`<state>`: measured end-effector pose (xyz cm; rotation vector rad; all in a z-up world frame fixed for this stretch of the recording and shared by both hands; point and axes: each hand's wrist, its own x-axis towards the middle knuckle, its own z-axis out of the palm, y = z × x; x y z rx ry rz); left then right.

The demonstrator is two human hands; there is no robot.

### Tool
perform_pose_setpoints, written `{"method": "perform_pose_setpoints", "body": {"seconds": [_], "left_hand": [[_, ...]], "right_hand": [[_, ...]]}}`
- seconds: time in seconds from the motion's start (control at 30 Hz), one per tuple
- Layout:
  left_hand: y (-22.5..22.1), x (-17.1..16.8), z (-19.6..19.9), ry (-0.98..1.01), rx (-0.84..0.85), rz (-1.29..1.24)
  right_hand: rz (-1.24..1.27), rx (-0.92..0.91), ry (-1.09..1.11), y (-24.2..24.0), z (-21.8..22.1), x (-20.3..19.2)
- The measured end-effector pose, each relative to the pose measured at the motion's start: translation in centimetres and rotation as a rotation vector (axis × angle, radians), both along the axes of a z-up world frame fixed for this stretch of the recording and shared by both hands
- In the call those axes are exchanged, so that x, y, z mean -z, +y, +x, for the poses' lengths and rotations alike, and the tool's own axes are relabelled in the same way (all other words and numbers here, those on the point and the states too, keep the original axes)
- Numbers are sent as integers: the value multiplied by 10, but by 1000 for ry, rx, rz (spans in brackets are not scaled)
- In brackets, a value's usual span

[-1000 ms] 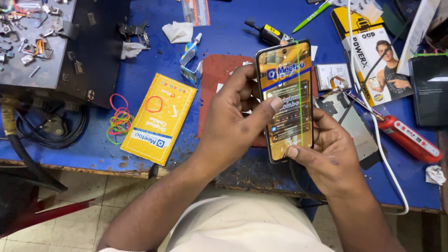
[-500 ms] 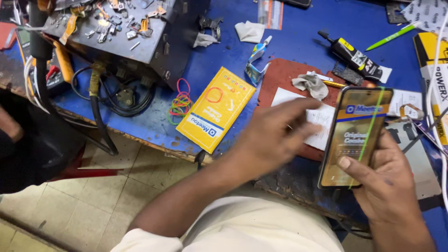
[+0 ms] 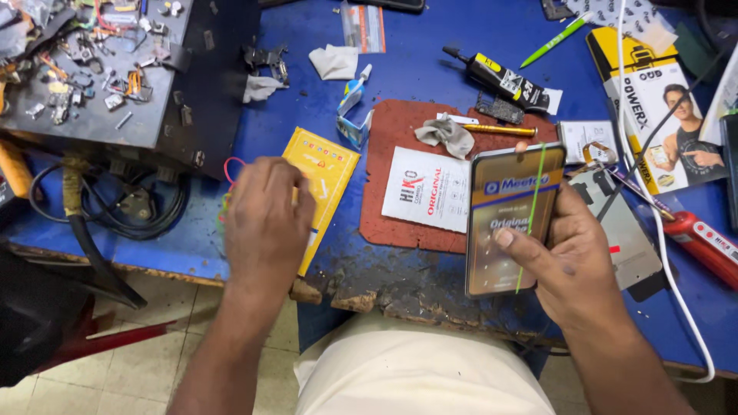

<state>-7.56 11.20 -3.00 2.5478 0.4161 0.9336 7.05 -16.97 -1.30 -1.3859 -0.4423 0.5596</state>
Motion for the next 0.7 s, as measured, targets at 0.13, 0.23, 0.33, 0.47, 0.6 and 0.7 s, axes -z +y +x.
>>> {"method": "perform_pose_setpoints", "body": {"seconds": [0.13, 0.23, 0.33, 0.47, 0.6, 0.7], "left_hand": [[-28, -7, 11, -107, 424, -927], [-52, -7, 28, -90, 624, -1254], [-68, -7, 39, -85, 657, -1227], [-79, -4, 45, -86, 717, -1281], [-71, -4, 49, 9, 610, -1207], [-64, -9, 54, 35, 633, -1327]], "right_hand": [[47, -129, 87, 5, -4, -8], [84, -175, 160, 13, -9, -15], [117, -170, 132, 12, -11, -9], [136, -154, 140, 2, -5, 13], [119, -242, 269, -10, -3, 20], [40, -255, 158, -7, -9, 12]]}}
